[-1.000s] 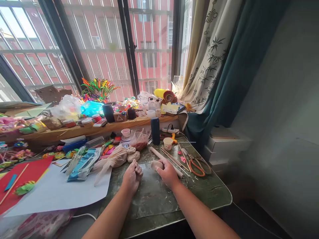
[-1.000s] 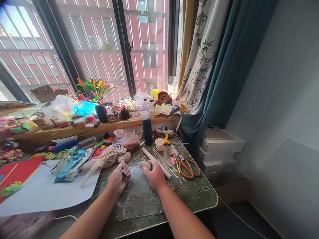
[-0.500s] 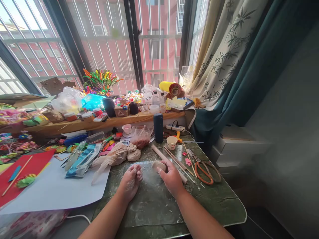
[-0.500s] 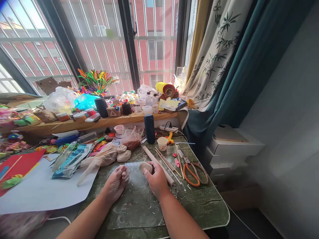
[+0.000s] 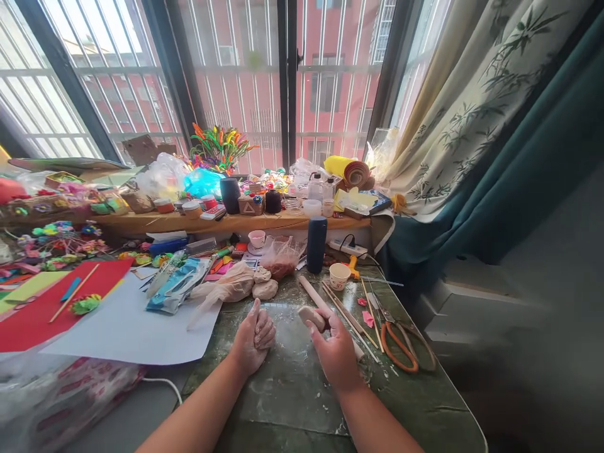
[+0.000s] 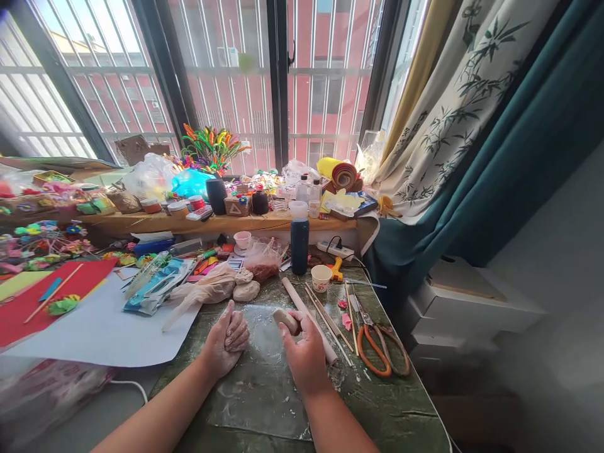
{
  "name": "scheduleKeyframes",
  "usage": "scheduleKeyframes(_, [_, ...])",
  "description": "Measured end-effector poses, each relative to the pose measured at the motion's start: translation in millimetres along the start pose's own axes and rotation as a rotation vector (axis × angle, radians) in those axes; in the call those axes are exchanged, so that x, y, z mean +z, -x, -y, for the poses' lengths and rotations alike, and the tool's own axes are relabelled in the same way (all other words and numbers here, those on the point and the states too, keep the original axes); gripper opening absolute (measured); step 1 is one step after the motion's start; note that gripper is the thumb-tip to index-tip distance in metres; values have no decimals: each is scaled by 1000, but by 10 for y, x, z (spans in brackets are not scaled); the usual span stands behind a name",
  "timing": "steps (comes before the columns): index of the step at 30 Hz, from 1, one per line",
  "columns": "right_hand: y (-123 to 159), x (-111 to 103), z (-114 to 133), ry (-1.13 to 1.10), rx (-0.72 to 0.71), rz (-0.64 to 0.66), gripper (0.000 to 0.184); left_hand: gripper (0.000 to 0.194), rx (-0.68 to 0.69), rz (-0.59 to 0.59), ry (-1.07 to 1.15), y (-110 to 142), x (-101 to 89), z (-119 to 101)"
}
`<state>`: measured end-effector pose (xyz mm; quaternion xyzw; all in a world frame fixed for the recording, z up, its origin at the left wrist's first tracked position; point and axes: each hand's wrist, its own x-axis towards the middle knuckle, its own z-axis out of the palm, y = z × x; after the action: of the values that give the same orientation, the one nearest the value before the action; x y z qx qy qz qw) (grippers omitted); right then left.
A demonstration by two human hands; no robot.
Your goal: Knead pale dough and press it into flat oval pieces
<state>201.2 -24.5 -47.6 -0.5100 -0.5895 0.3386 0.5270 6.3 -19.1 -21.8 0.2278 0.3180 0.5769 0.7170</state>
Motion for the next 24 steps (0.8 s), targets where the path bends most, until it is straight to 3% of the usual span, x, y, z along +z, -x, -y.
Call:
scheduleKeyframes(7, [23, 145, -50, 313, -237, 118, 27, 64, 35, 113, 23, -39, -7, 12])
scheduleKeyframes(11, [32, 149, -80, 388, -229, 130, 28, 55, 79, 104, -3, -32, 0, -6])
scheduleKeyframes(17, [53, 168, -50, 410, -200, 141, 21, 74, 33, 96, 148, -34, -21, -85])
scheduleKeyframes(24, [92, 105, -22, 358, -126, 156, 30, 79, 27, 130, 221, -50, -130, -127])
